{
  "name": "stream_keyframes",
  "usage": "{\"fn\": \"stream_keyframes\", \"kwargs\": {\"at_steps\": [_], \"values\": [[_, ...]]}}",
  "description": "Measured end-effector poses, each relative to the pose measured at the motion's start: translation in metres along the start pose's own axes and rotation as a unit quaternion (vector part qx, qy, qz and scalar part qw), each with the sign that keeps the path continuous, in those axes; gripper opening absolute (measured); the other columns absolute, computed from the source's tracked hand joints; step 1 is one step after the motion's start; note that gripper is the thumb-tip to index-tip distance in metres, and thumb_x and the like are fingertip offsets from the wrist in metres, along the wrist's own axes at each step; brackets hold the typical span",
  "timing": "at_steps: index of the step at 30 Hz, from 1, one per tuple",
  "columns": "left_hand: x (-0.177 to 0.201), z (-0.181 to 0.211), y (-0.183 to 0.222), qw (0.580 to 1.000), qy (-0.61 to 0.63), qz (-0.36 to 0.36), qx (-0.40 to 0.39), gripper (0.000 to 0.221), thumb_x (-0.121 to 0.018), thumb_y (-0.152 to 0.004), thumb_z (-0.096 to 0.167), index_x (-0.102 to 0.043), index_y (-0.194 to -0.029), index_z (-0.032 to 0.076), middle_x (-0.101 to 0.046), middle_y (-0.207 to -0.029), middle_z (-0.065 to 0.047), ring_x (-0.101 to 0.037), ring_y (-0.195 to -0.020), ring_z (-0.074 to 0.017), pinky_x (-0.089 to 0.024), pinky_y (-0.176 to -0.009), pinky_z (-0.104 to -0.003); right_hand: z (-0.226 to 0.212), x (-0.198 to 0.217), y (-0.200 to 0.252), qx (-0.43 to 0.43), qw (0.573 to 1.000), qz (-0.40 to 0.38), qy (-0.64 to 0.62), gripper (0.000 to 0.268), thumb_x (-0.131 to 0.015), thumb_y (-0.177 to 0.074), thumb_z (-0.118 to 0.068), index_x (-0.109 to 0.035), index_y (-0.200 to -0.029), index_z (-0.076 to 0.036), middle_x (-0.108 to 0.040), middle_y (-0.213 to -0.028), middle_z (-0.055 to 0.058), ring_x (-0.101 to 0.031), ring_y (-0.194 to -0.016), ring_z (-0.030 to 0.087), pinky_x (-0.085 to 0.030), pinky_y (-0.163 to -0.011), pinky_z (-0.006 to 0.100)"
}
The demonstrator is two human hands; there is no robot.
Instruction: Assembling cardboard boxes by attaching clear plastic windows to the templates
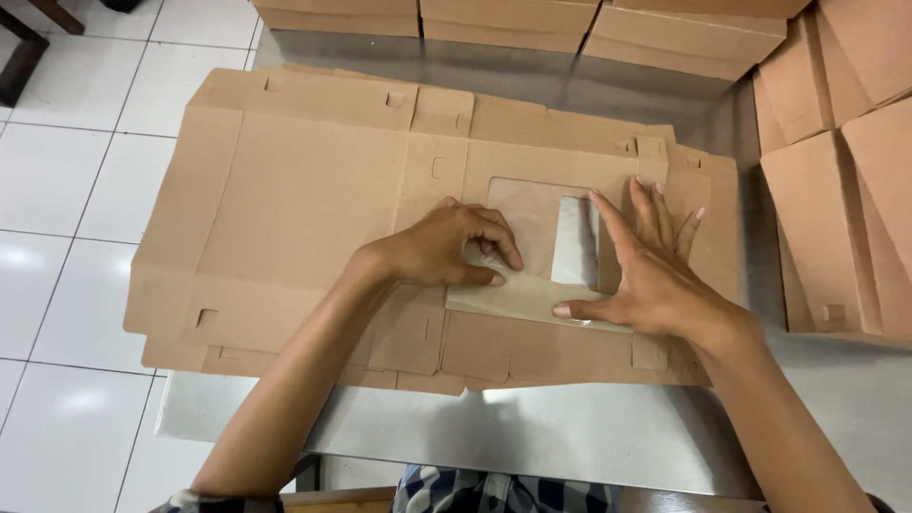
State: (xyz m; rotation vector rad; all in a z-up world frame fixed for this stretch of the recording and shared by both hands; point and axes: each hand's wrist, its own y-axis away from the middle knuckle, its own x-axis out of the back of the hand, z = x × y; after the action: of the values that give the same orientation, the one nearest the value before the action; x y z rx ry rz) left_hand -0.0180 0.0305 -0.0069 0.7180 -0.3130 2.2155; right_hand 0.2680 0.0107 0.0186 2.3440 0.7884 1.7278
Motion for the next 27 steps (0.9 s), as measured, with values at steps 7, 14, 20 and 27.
{"fn": "stream_keyframes", "kwargs": {"at_steps": [7, 14, 20, 27], "values": [[-0.002, -0.002, -0.004, 1.0, -0.023, 0.012, 0.004, 0.017, -0.083, -0.081, 0.027, -0.078, -0.096, 0.029, -0.074, -0.102, 0.015, -0.064, -0.084, -0.0062, -0.033, -0.097, -0.03, -0.043, -0.01, -0.011, 0.049, 0.998, 0.036, -0.014, 0.138, -0.088, -0.062, -0.067, -0.005, -0.164, -0.025, 0.017, -0.169, 0.019, 0.021, -0.156, 0.033, 0.016, -0.115, 0.066], [0.001, 0.005, -0.006, 0.999, -0.036, 0.012, 0.02, 0.013, -0.078, -0.079, 0.023, -0.077, -0.09, 0.03, -0.077, -0.1, 0.015, -0.071, -0.092, -0.0056, -0.034, -0.098, -0.036, -0.083, -0.007, -0.022, 0.097, 0.994, 0.042, 0.008, 0.152, -0.09, -0.063, -0.07, 0.012, -0.162, -0.015, 0.013, -0.169, 0.025, 0.017, -0.156, 0.04, 0.015, -0.114, 0.068], [-0.003, 0.001, -0.008, 0.998, -0.05, 0.015, 0.039, 0.008, -0.073, -0.079, 0.022, -0.066, -0.079, 0.024, -0.069, -0.086, 0.01, -0.064, -0.076, -0.0099, -0.038, -0.087, -0.034, -0.089, -0.029, -0.031, 0.129, 0.986, 0.099, 0.023, 0.149, -0.089, -0.065, -0.072, 0.006, -0.162, -0.011, 0.002, -0.167, 0.031, 0.008, -0.156, 0.043, 0.009, -0.114, 0.07], [-0.005, 0.001, -0.001, 0.997, -0.007, 0.058, -0.058, 0.011, -0.077, -0.081, 0.016, -0.077, -0.09, 0.021, -0.076, -0.093, 0.007, -0.069, -0.08, -0.007, -0.05, -0.084, -0.024, -0.073, -0.024, -0.01, 0.149, 0.984, 0.095, 0.008, 0.129, -0.078, -0.076, -0.071, -0.001, -0.163, -0.013, 0.004, -0.169, 0.024, 0.009, -0.157, 0.037, 0.011, -0.116, 0.066]]}}
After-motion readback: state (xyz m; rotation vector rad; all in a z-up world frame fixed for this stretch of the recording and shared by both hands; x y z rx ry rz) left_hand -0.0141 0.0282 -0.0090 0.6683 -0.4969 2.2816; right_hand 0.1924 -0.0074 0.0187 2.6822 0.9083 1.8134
